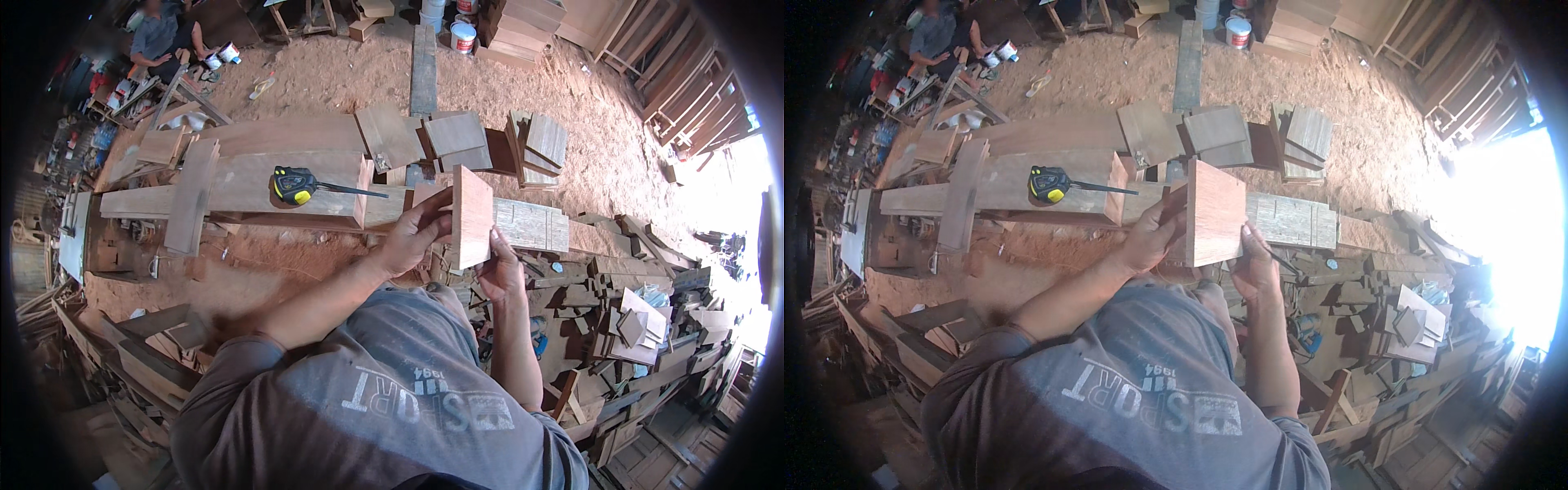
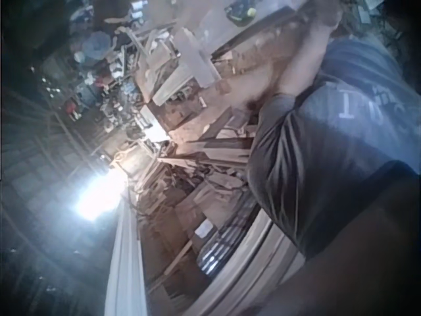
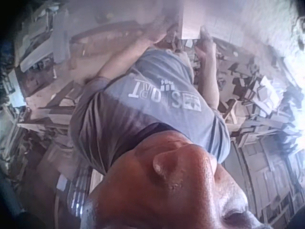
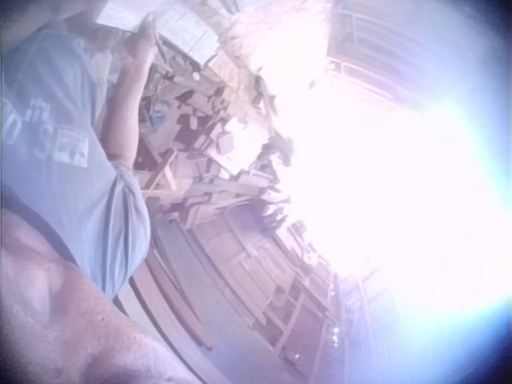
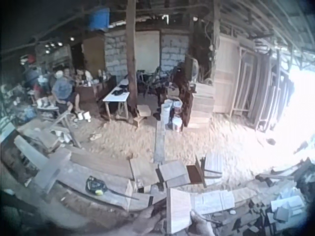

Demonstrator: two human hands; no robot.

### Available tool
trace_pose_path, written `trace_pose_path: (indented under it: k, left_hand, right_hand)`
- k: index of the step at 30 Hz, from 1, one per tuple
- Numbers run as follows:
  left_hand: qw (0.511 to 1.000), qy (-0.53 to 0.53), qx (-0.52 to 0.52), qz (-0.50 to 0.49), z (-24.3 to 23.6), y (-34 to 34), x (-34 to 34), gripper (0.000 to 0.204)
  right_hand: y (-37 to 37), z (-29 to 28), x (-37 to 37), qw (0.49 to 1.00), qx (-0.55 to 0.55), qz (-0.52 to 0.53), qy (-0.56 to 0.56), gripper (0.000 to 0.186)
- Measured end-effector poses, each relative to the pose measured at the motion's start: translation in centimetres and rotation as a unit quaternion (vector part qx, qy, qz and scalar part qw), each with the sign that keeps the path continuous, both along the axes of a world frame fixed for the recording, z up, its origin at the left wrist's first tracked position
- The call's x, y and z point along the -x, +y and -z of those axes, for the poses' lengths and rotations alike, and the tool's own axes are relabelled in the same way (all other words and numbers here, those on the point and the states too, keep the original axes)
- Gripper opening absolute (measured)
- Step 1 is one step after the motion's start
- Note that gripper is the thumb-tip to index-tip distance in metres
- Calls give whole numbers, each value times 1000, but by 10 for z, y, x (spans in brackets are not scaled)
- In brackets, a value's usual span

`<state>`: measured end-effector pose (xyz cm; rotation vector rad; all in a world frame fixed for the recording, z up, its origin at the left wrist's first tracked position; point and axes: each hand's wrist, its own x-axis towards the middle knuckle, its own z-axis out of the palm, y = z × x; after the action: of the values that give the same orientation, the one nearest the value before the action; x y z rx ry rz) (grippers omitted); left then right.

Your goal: The person measures and marks a small wooden plank with a tape measure and pencil, then uses a handheld circular saw to cut the plank. They handle the cut pieces and place them on the workbench.

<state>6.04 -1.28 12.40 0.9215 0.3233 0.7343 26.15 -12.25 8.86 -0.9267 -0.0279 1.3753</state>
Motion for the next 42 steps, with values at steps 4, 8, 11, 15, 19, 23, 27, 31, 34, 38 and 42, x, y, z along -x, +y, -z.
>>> trace_pose_path:
  k: [4,8,11,15,19,23,27,31,34,38,42]
  left_hand:
    - [977,-1,-184,-112,-8,12,-9,83]
    - [958,66,-261,-98,-22,45,-5,82]
    - [976,99,-166,-96,-32,50,0,55]
    - [984,67,-63,-154,-35,43,-5,38]
    - [984,70,-4,-166,-30,42,-5,32]
    - [981,81,76,-159,-33,41,-10,28]
    - [959,35,227,-168,-33,35,-18,26]
    - [948,18,259,-185,-33,32,-26,26]
    - [945,-1,286,-161,-22,35,-24,39]
    - [939,0,307,-156,-17,35,-24,38]
    - [939,-6,306,-156,-2,33,-22,40]
  right_hand:
    - [-4,-11,16,998,18,-32,54,39]
    - [-18,-7,0,960,-52,-152,230,37]
    - [-26,-27,1,990,83,-102,55,37]
    - [-18,-48,0,993,113,-22,-12,62]
    - [-22,-51,-7,994,85,-26,-60,67]
    - [-28,-36,-20,994,67,20,-86,64]
    - [-34,-29,-48,993,6,56,-105,61]
    - [-35,-25,-49,989,-4,81,-123,56]
    - [-39,-23,-46,989,-33,87,-113,59]
    - [-34,-22,-38,986,-46,106,-118,61]
    - [-26,-26,-27,982,-37,90,-162,63]
